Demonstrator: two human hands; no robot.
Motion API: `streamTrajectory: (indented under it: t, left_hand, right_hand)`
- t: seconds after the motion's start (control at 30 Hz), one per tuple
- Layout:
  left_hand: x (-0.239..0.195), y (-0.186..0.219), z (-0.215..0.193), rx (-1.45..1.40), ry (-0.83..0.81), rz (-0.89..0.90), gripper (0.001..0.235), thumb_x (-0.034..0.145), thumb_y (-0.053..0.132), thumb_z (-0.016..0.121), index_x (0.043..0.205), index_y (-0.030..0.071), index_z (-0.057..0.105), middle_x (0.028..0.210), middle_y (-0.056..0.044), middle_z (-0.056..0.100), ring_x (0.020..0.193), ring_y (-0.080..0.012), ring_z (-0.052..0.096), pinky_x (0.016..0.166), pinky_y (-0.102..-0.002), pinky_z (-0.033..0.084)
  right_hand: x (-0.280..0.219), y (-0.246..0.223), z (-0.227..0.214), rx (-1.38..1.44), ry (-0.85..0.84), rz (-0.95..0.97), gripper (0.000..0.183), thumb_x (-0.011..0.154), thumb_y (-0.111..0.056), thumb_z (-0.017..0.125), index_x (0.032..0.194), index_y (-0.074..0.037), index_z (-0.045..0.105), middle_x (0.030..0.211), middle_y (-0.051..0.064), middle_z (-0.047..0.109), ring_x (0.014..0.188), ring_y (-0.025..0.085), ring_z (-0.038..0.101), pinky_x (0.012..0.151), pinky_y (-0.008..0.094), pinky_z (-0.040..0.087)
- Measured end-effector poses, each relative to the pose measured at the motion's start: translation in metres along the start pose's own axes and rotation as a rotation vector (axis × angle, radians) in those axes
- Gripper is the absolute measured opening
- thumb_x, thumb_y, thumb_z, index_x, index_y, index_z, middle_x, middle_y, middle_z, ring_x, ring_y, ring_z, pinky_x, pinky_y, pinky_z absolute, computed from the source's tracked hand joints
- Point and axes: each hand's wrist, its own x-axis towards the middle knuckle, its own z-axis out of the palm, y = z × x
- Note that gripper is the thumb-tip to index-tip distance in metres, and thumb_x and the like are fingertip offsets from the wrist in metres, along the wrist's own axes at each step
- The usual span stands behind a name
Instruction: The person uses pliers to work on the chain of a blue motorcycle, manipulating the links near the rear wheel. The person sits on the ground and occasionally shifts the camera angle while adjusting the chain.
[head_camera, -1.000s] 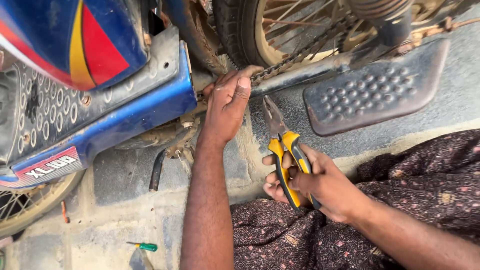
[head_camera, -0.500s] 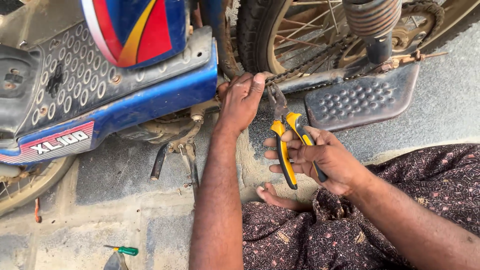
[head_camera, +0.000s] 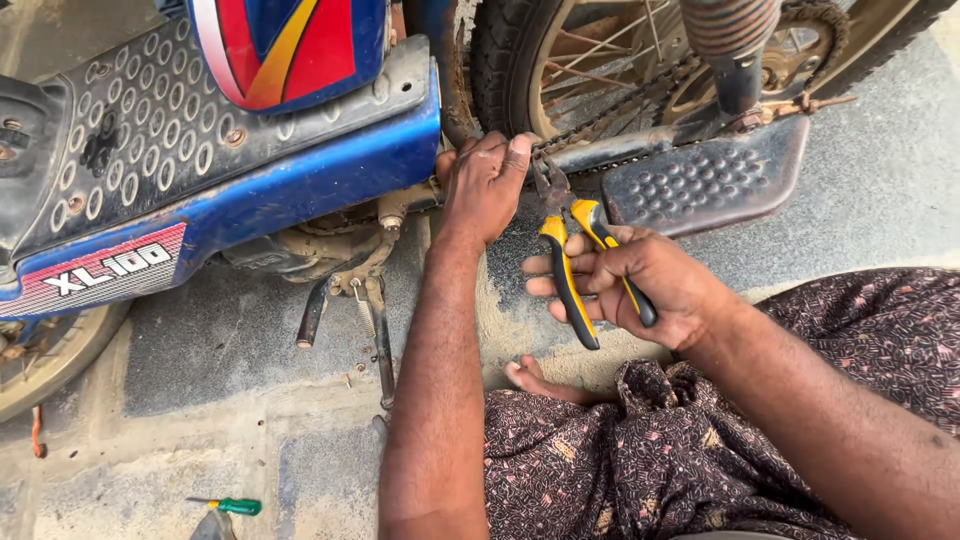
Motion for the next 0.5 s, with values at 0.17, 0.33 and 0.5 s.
streamTrajectory:
  t: [0.17,0.33,0.5]
  left_hand:
    - [0.0,0.004,-0.002,0.024,0.045,0.054,0.051,0.107,0.046,0.038,0.102,0.013,0.077,0.1,-0.008,0.069,0.104,-0.0305,0.061,0.096,-0.046,0.034]
    - [-0.001,0.0,0.003,0.045,0.071,0.08,0.051,0.106,0.046,0.041,0.099,0.011,0.077,0.101,-0.008,0.07,0.104,-0.0291,0.062,0.097,-0.046,0.033]
    - [-0.001,0.001,0.001,0.023,0.076,0.092,0.05,0.106,0.046,0.04,0.102,0.013,0.078,0.099,-0.008,0.069,0.104,-0.029,0.061,0.096,-0.045,0.032]
  right_hand:
    - [0.004,0.003,-0.005,-0.036,0.026,0.018,0.035,0.075,0.015,0.044,0.105,-0.001,0.054,0.121,0.031,0.069,0.104,0.037,0.072,0.081,0.047,0.062]
    - [0.009,0.005,-0.004,-0.049,0.014,0.021,0.045,0.076,0.014,0.046,0.118,0.002,0.059,0.108,0.02,0.069,0.089,0.028,0.07,0.073,0.042,0.061]
    - [0.012,-0.001,-0.004,-0.052,0.098,0.109,0.046,0.075,0.014,0.046,0.118,0.002,0.056,0.106,0.018,0.07,0.089,0.027,0.071,0.074,0.042,0.062]
